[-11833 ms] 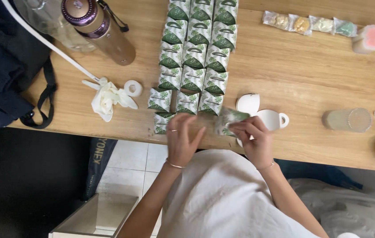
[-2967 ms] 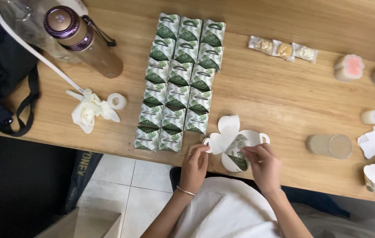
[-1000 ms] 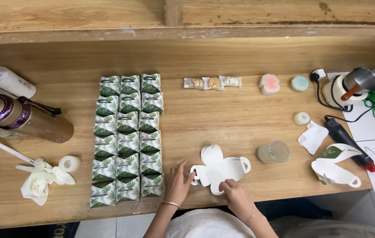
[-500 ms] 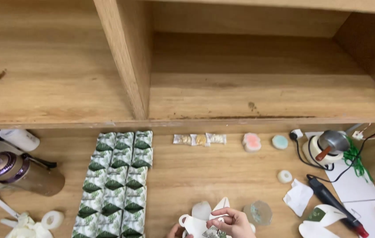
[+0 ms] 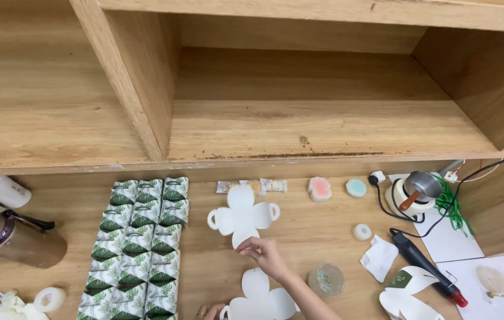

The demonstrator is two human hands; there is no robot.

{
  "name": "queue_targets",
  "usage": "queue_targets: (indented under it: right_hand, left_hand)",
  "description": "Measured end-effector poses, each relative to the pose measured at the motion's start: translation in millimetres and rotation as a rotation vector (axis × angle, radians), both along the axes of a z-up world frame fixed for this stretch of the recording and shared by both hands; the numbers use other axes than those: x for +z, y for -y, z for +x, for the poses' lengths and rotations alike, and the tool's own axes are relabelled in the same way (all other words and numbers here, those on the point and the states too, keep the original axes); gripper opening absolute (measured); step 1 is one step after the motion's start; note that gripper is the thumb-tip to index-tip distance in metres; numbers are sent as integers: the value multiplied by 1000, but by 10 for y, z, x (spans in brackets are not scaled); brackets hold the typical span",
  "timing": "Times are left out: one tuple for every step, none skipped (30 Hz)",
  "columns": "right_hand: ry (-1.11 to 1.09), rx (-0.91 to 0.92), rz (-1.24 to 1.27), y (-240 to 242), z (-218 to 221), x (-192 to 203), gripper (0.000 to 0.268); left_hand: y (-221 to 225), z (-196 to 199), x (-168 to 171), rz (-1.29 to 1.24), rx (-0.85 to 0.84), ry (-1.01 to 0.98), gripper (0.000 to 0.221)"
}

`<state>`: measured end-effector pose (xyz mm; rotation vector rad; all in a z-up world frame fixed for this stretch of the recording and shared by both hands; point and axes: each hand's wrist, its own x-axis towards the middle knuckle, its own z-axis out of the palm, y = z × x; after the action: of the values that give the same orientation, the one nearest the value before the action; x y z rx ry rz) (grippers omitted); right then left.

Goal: Assembling decorative clover-leaf shaped paper boxes and placing wrapped items inside at a workshop workbench.

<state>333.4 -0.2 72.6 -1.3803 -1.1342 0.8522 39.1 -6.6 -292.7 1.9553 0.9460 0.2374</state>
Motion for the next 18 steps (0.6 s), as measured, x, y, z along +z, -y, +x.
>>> queue_targets:
  right_hand:
    - [141, 40, -95, -15, 3, -147, 9]
    - [273, 87, -203, 68, -41, -325, 11]
    - [255, 98, -229, 86, -12, -347, 11]
    - [382, 187, -231, 145, 17, -381, 16]
    - [505, 281, -229, 194, 45, -420, 24]
    - [492, 297, -254, 175, 144, -328, 24]
    - [507, 283, -130, 148, 251, -232, 29]
    - [528, 266, 0, 74, 399, -122, 35]
    - [522, 279, -19, -11, 579, -25, 35]
    - [465, 123, -49, -135, 779, 76, 30]
    - [408, -33, -80, -261, 976, 178, 26]
    - [408, -22, -90, -444, 1297, 1, 26]
    - [505, -138, -155, -625, 1612, -179, 30]
    - [597, -252, -214, -835, 1900, -374, 35]
    - [595, -237, -220, -969, 2048, -447, 35]
    - [752, -209, -304, -1123, 2180, -527, 44]
    - [911, -179, -387, -1279, 2308, -606, 52]
    - [906, -164, -383, -1374, 2320, -647, 52]
  left_hand:
    - [-175, -32, 241, 27, -1, -54, 56]
    - [-90, -90, 450, 38, -3, -118, 55]
    - [-116, 25, 1104, 10, 0, -136, 55]
    - [-26, 60, 1846, 28, 80, -139, 45]
    - [118, -7, 2678, 46, 160, -146, 36]
    - [174, -17, 2845, 17, 165, -159, 36]
    - [220, -18, 3020, 49, 201, -123, 36]
    - [212, 28, 3190, 87, 237, -79, 37]
    - [242, 43, 3279, 65, 243, -85, 37]
    - [229, 78, 3364, 55, 256, -130, 37]
    - [216, 113, 3452, 44, 269, -175, 37]
    - [240, 149, 3478, 31, 277, -177, 37]
    - [267, 182, 3507, -26, 293, -246, 39]
    - [282, 196, 3542, -78, 313, -317, 42]
    - [351, 196, 3509, -88, 324, -323, 42]
    - [414, 188, 3478, -57, 364, -300, 39]
    - [479, 182, 3453, -25, 404, -277, 37]
    - [555, 157, 3386, -27, 417, -284, 37]
